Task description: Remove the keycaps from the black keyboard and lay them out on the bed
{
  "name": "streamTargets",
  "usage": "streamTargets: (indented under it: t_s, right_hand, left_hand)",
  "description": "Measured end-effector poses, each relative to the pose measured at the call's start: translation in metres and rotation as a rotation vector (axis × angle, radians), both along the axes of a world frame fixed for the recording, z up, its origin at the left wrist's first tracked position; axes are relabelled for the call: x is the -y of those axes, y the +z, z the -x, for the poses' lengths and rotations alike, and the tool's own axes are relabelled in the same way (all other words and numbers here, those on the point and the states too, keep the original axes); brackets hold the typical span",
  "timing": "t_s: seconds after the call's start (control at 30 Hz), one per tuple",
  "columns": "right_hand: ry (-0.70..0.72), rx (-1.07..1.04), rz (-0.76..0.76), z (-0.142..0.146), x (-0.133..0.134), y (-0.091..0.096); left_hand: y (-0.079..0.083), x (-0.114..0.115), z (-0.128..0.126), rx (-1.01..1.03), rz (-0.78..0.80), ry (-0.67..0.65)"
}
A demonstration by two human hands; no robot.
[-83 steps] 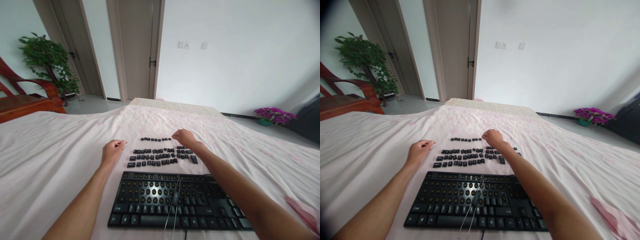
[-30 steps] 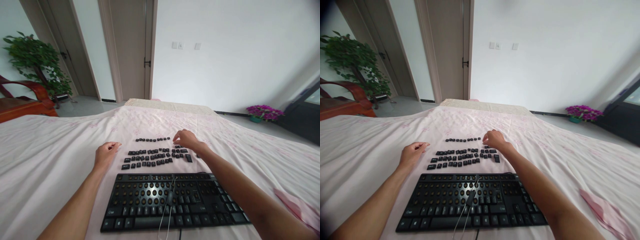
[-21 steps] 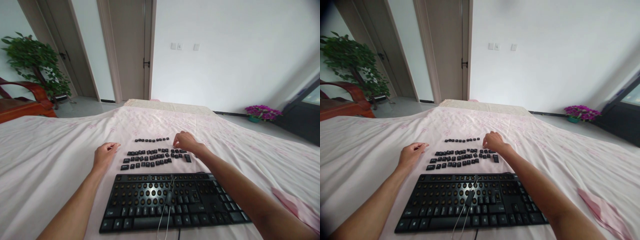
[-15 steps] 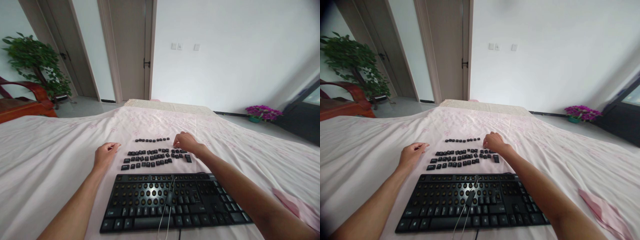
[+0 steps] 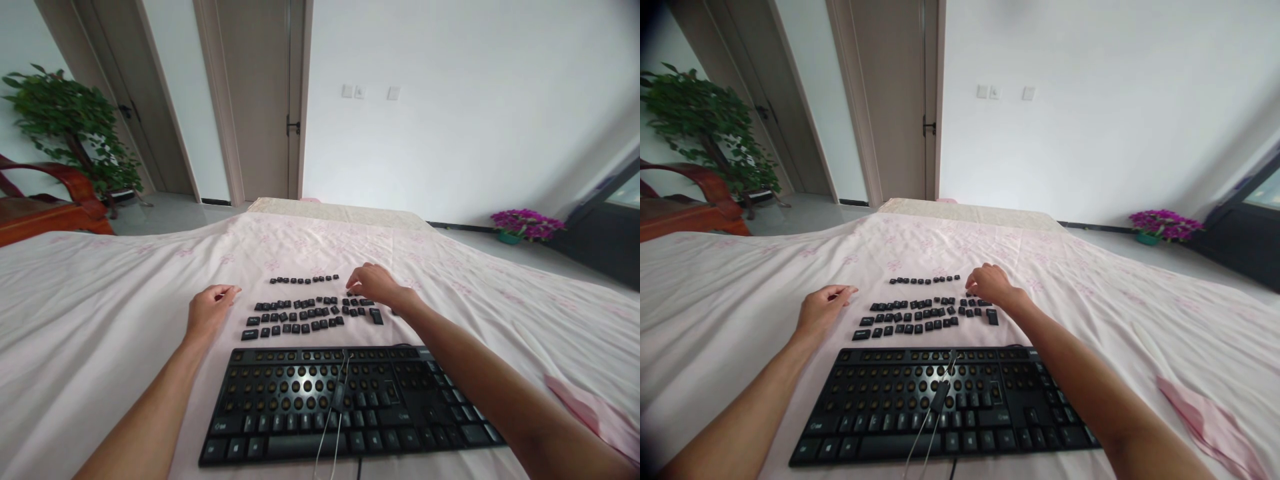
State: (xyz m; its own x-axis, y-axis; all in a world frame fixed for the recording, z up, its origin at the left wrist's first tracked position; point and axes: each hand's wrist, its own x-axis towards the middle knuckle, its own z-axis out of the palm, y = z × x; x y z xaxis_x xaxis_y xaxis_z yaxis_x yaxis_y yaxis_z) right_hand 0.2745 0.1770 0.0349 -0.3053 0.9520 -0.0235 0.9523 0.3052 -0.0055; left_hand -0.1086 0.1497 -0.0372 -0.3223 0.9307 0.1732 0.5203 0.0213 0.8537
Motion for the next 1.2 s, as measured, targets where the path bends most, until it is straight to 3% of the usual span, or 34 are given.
streamTargets:
  t_s: [0.43, 0.6, 0.77, 0.93, 1.2]
  right_hand:
    - [0.084, 0.051, -0.029, 0.004, -0.006, -0.006]
    - [-0.055, -0.139, -0.076, -0.001, -0.016, -0.008]
    - [-0.259, -0.364, 0.005, -0.008, -0.034, -0.023]
    - [-0.29, -0.394, 0.014, -0.009, -0.044, -0.037]
    - [-0.29, -0.392, 0.046, -0.01, -0.045, -0.04]
  left_hand:
    - [0.0, 0.0, 0.001, -0.015, 0.004, 0.006]
    - [-0.002, -0.001, 0.001, 0.004, 0.0, -0.009]
    - [-0.002, -0.001, 0.0, 0.006, 0.002, -0.002]
    - [-0.003, -0.002, 0.001, -0.003, 0.01, 0.0]
    - [-0.002, -0.002, 0.0, 0.002, 0.009, 0.005]
